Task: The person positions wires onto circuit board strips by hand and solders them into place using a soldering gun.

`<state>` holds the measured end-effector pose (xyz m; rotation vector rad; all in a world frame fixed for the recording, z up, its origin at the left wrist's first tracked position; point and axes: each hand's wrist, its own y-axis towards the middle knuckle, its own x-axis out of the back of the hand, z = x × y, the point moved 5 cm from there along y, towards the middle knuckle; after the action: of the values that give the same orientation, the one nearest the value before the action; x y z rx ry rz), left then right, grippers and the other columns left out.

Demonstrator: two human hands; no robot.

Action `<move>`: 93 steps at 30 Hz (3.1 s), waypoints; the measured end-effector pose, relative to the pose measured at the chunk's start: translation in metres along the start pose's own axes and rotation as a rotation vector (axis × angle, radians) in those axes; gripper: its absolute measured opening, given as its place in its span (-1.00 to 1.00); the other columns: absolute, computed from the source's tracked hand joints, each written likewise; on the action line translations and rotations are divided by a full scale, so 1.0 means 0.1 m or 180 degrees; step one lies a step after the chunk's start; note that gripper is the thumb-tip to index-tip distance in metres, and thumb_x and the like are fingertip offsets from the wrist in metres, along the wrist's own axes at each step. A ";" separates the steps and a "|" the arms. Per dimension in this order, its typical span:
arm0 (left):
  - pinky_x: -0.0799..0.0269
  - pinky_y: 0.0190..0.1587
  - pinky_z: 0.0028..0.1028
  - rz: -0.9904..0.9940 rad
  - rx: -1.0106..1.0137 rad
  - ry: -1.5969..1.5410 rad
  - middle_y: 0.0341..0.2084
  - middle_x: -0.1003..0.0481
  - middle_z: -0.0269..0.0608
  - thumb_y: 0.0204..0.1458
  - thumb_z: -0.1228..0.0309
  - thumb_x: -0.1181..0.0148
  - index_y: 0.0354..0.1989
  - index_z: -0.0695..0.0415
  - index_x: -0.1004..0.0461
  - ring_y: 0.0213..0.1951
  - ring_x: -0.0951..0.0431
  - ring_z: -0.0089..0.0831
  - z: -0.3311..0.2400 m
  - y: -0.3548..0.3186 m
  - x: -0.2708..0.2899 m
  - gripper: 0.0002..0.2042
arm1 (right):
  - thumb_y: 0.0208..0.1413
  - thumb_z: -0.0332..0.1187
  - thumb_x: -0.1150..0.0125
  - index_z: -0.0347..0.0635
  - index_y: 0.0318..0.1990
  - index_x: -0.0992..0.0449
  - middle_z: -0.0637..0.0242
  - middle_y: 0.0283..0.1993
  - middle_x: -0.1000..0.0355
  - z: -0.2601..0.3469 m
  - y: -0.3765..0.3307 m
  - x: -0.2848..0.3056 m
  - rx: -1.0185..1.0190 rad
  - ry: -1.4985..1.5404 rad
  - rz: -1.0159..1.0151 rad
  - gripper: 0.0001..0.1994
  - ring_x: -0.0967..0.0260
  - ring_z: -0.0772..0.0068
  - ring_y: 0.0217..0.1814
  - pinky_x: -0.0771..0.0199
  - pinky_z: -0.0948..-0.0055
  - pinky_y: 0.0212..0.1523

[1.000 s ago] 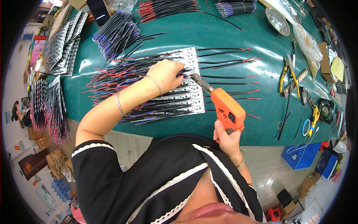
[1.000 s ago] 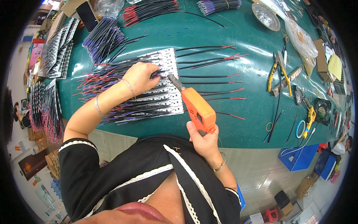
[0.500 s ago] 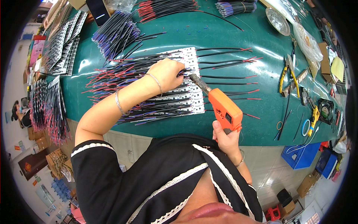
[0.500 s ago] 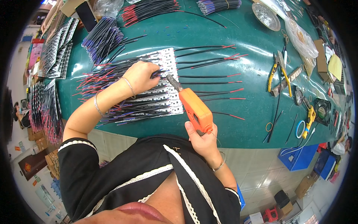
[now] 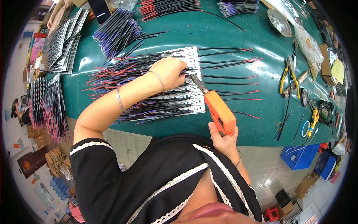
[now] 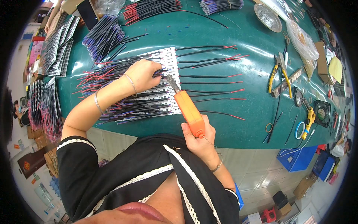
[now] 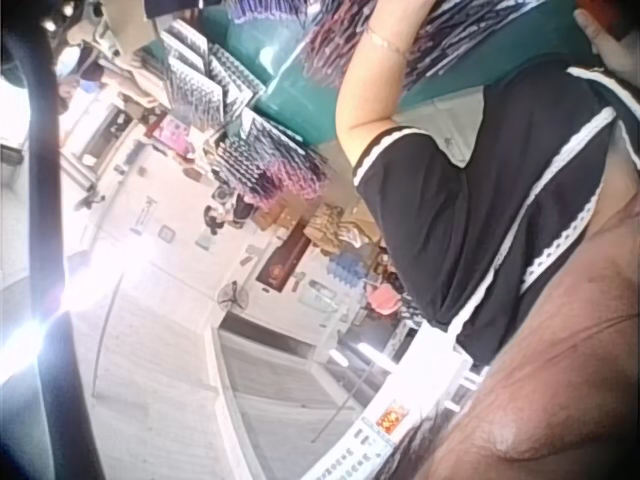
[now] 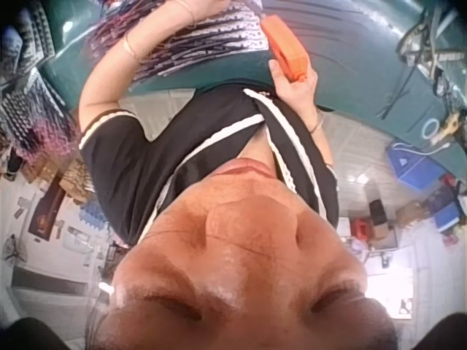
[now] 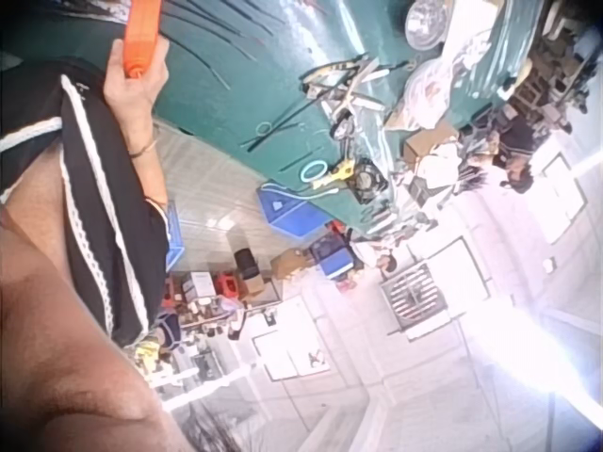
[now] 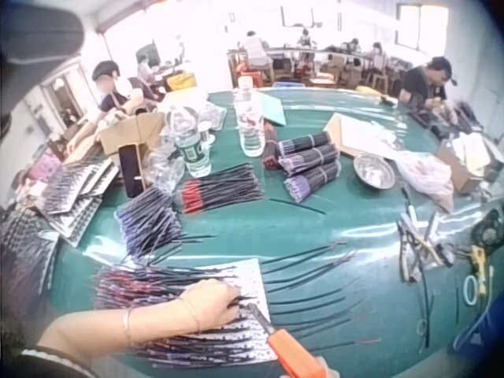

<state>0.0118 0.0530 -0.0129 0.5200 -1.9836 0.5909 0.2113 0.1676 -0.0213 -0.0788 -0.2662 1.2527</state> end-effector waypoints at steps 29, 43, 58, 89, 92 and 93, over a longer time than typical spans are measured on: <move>-0.30 -0.46 -0.28 0.0188 -0.0234 -0.0526 -0.67 -0.38 0.10 -0.23 0.39 -0.10 -0.56 0.29 -0.40 -0.57 -0.39 -0.02 0.06 0.01 -0.03 -0.82 | 0.06 -0.39 -0.02 -0.39 -0.25 -0.26 0.38 -0.69 -0.19 -0.04 -0.06 0.06 -0.0502 0.1195 -0.0066 -0.79 -0.12 0.61 -0.77 -0.15 0.62 -0.75; -0.28 -0.47 -0.42 0.0382 -0.0140 -0.1027 -0.69 -0.39 -0.03 -0.23 0.41 -0.14 -0.52 0.29 -0.43 -0.63 -0.36 -0.38 0.22 0.01 -0.12 -0.83 | 0.05 -0.39 -0.05 -0.34 -0.31 -0.26 0.39 -0.69 -0.20 -0.05 -0.14 0.05 -0.0468 0.1171 -0.0155 -0.82 -0.12 0.62 -0.77 -0.18 0.62 -0.74; -0.35 -0.42 -0.25 0.0131 -0.0378 -0.0244 -0.63 -0.41 0.07 -0.24 0.42 -0.09 -0.54 0.26 -0.42 -0.52 -0.43 -0.01 -0.04 0.01 -0.06 -0.86 | -0.02 -0.41 -0.14 -0.36 -0.24 -0.31 0.36 -0.59 -0.29 -0.06 -0.15 0.03 -0.0467 0.0942 -0.0082 -0.76 -0.17 0.66 -0.74 -0.19 0.66 -0.74; -0.10 -0.70 -0.71 -0.2861 -0.1421 -0.3570 -0.75 -0.32 -0.39 0.13 0.44 0.16 -0.36 0.28 -0.41 -0.76 -0.19 -0.72 -0.64 -0.79 1.09 -0.79 | 0.08 -0.36 0.01 -0.40 -0.11 -0.23 0.36 -0.65 -0.15 -0.06 -0.11 0.64 0.0191 0.1656 -0.0867 -0.70 -0.07 0.60 -0.76 -0.12 0.61 -0.73; -0.22 -0.62 -0.64 -0.2594 -0.1410 -0.3262 -0.56 -0.44 -0.24 0.06 0.48 0.03 -0.37 0.27 -0.41 -0.68 -0.30 -0.63 -1.03 -0.84 0.51 -0.88 | 0.07 -0.43 0.04 -0.41 -0.11 -0.24 0.39 -0.69 -0.16 0.01 -0.14 0.68 0.0286 0.1701 -0.1008 -0.73 -0.06 0.63 -0.78 -0.15 0.61 -0.74; -0.28 -0.56 -0.61 -0.2307 -0.1185 -0.3357 -0.52 -0.46 -0.19 0.04 0.49 0.00 -0.35 0.27 -0.41 -0.62 -0.37 -0.60 -1.16 -0.78 0.33 -0.89 | 0.07 -0.42 0.04 -0.41 -0.10 -0.24 0.39 -0.69 -0.16 0.01 -0.16 0.70 0.0321 0.1679 -0.1039 -0.73 -0.07 0.63 -0.77 -0.16 0.61 -0.73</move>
<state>0.1217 0.0569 0.0796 1.4095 -2.5019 -0.6405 0.2455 0.2290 -0.0059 -0.2636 0.2344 0.8799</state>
